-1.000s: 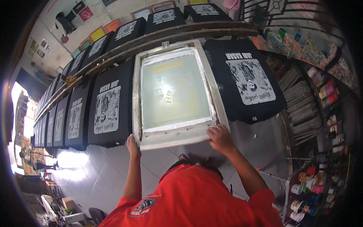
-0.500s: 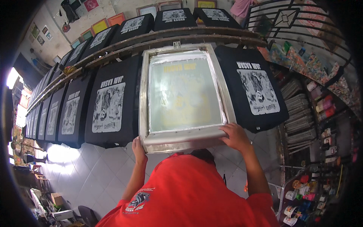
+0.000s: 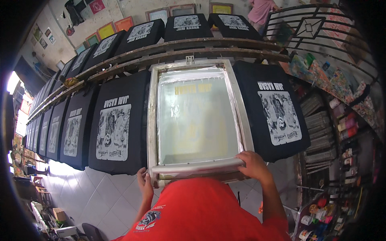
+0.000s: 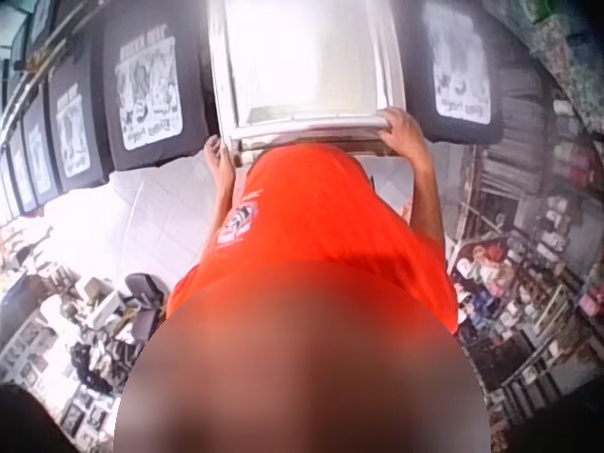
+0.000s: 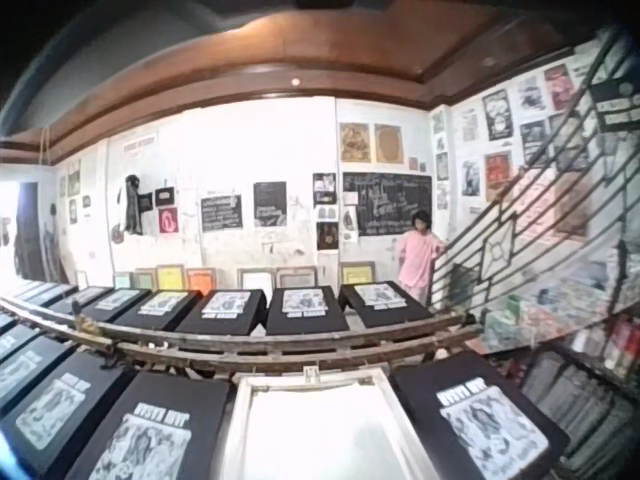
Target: The person performs screen printing on black t-shirts. They place a screen frame over a shirt, apply white ink, and use a squeegee to pull the ink across the mesh. The person repeats this process on multiple shirts, lifting the frame to reveal the printed design.
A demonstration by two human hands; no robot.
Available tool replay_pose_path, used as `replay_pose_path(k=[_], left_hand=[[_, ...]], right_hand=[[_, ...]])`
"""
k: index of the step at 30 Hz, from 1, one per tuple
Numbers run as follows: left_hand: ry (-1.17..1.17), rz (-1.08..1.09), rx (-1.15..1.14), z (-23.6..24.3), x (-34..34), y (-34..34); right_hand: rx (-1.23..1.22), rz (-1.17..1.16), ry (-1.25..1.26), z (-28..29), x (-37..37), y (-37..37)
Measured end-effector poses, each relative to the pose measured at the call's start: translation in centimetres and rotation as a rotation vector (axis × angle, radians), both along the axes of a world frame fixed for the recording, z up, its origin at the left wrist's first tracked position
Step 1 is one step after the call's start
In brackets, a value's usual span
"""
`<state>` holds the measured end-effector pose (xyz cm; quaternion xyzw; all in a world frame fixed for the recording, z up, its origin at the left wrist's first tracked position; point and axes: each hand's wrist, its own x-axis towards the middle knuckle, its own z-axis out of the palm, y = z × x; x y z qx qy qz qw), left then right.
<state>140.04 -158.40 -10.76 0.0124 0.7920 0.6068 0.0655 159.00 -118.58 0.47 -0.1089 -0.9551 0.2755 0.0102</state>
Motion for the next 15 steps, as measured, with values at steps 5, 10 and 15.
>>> replay_pose_path(k=[5, 10, 15], left_hand=[[0.292, -0.460, -0.177, 9.0, -3.1, 2.7], [0.565, -0.942, -0.643, 13.5, -5.6, 8.3], [0.428, -1.036, -0.807, 12.1, -7.3, 9.1]], right_hand=[[0.000, 0.032, -0.053, 0.4, -1.3, 0.8], [0.088, 0.093, -0.087, 1.4, -2.8, 1.3], [0.145, 0.018, -0.114, 0.5, -3.7, 1.1]])
